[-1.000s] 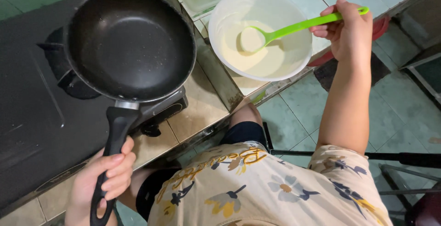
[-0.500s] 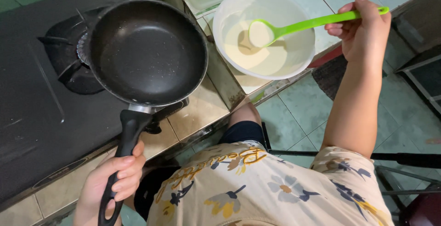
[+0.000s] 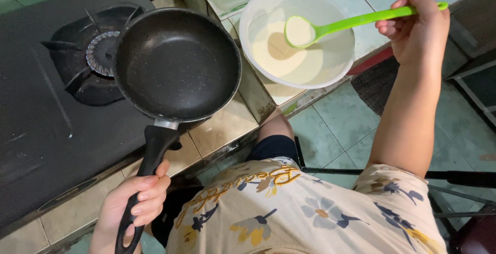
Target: Pouring crepe batter into a pan and organizing cooked crepes on a tray.
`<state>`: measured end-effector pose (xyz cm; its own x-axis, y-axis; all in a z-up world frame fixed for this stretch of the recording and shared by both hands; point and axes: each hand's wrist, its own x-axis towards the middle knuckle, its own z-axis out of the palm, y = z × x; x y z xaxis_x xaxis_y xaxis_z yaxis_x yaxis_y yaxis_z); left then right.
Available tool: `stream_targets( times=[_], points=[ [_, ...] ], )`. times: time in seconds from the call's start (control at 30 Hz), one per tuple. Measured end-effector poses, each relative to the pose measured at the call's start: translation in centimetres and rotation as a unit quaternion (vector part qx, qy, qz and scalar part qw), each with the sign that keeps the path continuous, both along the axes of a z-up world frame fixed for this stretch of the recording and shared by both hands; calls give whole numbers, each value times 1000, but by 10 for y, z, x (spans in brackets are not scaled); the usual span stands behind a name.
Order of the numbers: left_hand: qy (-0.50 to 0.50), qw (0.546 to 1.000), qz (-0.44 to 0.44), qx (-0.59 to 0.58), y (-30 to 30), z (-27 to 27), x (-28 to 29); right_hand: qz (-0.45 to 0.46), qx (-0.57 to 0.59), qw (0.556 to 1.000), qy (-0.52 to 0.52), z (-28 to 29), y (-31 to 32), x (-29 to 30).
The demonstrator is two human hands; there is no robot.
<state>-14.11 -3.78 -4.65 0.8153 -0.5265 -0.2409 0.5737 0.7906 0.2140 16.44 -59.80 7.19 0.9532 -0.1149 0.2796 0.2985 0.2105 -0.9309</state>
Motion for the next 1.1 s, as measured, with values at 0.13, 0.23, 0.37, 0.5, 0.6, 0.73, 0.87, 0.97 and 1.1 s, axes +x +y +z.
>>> stream_targets(
  times=[0.13,0.23,0.37,0.5,0.6,0.73,0.87,0.97,1.1],
  points=[
    [-9,1000,4,-18,-1,-1,1,9,-22,1000,-15,0,2,-2],
    [-15,999,0,-33,-3,0,1,30,-40,998,-30,1,1,-3],
    [-11,999,2,-32,-5,0,-1,-9,-5,1000,-6,13,3,-5],
    [-12,1000,-1,-22,-5,-1,-1,9,-4,1000,-19,9,1,0],
    [-11,1000,1,-30,-8,-3,-1,32,-15,999,-22,2,5,2],
    [-6,998,-3,-56,-10,-7,-1,28,-6,1000,-7,1,6,6],
    [-1,997,-10,-73,-13,-6,-3,15,-13,1000,-9,0,8,10],
    [0,998,-1,-60,-18,-5,-3,-5,0,1000,16,5,7,14],
    [16,999,9,-37,-23,0,-3,-13,29,999,44,13,3,23]
  ],
)
